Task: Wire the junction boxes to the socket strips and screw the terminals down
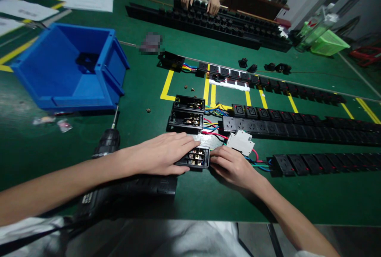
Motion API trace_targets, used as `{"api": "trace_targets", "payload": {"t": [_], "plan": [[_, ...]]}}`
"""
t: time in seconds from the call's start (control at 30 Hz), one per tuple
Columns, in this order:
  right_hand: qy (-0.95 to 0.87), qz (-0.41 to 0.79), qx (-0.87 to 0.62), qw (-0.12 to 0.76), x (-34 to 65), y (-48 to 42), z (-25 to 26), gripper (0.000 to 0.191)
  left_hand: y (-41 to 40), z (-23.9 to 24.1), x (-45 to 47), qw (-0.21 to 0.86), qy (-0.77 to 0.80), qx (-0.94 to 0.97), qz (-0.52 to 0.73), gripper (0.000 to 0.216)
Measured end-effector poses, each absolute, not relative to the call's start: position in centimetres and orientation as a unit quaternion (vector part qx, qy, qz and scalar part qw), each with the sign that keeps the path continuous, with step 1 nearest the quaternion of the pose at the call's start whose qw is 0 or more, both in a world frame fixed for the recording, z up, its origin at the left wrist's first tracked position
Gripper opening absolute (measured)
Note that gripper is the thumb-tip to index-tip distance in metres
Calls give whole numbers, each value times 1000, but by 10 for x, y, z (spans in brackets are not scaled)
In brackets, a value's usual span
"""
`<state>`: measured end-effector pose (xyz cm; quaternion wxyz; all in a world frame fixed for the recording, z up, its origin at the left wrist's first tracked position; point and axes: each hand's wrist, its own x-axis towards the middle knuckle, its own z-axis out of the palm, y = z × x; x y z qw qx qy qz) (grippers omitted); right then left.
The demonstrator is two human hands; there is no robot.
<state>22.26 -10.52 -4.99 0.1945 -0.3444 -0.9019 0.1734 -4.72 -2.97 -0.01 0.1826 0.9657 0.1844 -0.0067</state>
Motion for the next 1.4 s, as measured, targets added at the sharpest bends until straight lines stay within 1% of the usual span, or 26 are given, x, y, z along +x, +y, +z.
{"api": "trace_targets", "payload": {"t": [0.4, 0.67, 0.93, 1.1, 1.23, 1.4], "plan": [[-906, 160, -344, 188, 223, -105, -49, 13, -29, 2, -45, 198, 172, 965, -15, 54], [-901, 169, -345, 201, 222, -106, -49, 15, -28, 2, -45, 201, 173, 964, -15, 54], [-888, 177, -346, 244, 223, -104, -49, 17, -28, -1, -46, 203, 162, 966, -1, 50], [-878, 175, -354, 271, 227, -101, -47, 24, -29, -1, -46, 195, 164, 967, 9, 49], [-873, 151, -359, 293, 227, -94, -32, 28, -31, 1, -47, 185, 163, 969, 18, 48], [-899, 88, -345, 256, 221, -69, 7, 26, -32, -1, -48, 170, 160, 972, 36, 50]]}}
